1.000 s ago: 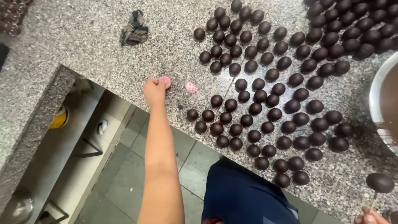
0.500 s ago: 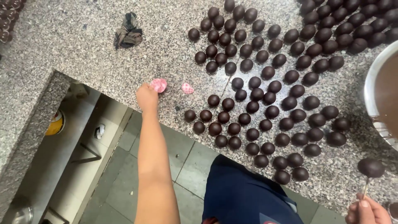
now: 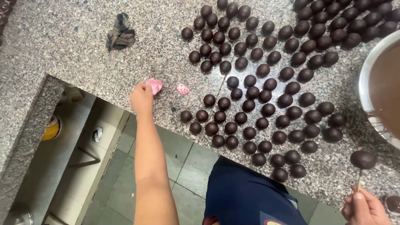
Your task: The person picks up chocolate truffle balls from the counter, spears each one on a wooden skewer, dips and rotates it in a large bowl of melted chocolate to coat it, then slides the coated truffle into a pink paper cup and sets it with the finished rows on the counter. Another worker at the same table dips truffles alongside.
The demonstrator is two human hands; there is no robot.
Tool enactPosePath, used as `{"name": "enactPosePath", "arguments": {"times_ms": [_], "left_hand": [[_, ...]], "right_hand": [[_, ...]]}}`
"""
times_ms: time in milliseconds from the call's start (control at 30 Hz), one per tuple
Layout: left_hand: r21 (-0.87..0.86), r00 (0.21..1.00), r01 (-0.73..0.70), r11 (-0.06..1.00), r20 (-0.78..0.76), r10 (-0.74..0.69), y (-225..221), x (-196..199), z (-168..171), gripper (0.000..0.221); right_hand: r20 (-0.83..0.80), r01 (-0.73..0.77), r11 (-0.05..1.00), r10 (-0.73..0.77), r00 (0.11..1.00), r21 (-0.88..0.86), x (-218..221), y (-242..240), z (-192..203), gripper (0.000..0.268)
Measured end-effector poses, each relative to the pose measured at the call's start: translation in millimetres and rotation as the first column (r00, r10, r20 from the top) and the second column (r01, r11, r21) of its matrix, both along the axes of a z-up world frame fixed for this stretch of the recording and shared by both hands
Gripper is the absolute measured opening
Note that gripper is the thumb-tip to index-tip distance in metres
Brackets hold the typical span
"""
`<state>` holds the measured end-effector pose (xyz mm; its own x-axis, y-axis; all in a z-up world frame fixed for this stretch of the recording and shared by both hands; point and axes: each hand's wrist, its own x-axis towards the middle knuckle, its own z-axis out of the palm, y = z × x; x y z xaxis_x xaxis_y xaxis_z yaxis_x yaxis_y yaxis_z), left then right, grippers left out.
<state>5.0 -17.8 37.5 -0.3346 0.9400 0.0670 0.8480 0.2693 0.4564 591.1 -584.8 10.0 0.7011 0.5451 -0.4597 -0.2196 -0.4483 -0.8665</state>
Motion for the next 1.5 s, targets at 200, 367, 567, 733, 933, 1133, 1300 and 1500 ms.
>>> {"name": "enactPosePath", "arguments": {"times_ms": [200, 367, 567, 733, 933, 1133, 1300, 1500], "left_hand": [[0.057, 0.998, -0.025, 0.998, 0.06, 0.021, 5.1, -11.2, -27.0, 0.017], [0.317, 0.98, 0.139, 0.938, 0.09, -0.176, 9.4, -22.6, -41.5, 0.038], [0.076, 0.993, 0.098, 0.992, 0.056, -0.103, 6.2, -7.3, -7.8, 0.026], [0.111, 0.997, 0.078, 0.991, -0.013, -0.077, 3.0, -0.9, 5.4, 0.029], [0.055, 0.995, 0.093, 0.994, 0.024, -0.095, 0.0, 2.9, 1.9, 0.028], [0.16, 0.986, 0.16, 0.974, 0.011, -0.164, 1.6, -4.5, -12.8, 0.03], [0.091, 0.993, 0.105, 0.99, 0.04, -0.109, -10.3, 17.4, 27.7, 0.03], [0.316, 0.957, 0.218, 0.924, 0.115, -0.265, 2.6, -10.4, -19.2, 0.03]], "right_hand": [[0.093, 0.055, 0.998, -0.056, 0.994, 0.011, -27.6, 22.9, 33.5, 0.017], [0.122, 0.076, 0.997, -0.077, 0.99, 0.012, -43.7, 37.7, 48.3, 0.02], [0.106, 0.099, 0.994, -0.103, 0.989, 0.04, -41.3, 29.3, 31.3, 0.02], [0.13, 0.12, 0.988, -0.132, 0.983, 0.096, -48.0, 36.5, 40.5, 0.017], [0.146, 0.124, 0.977, -0.15, 0.978, 0.172, -53.5, 38.8, 41.1, 0.016], [0.15, 0.125, 0.977, -0.152, 0.977, 0.172, -59.6, 46.2, 52.3, 0.016], [0.114, 0.116, 0.973, -0.141, 0.983, 0.199, -57.0, 44.2, 49.9, 0.015], [0.076, 0.116, 0.973, -0.133, 0.988, 0.199, -55.6, 46.7, 57.9, 0.016]]}}
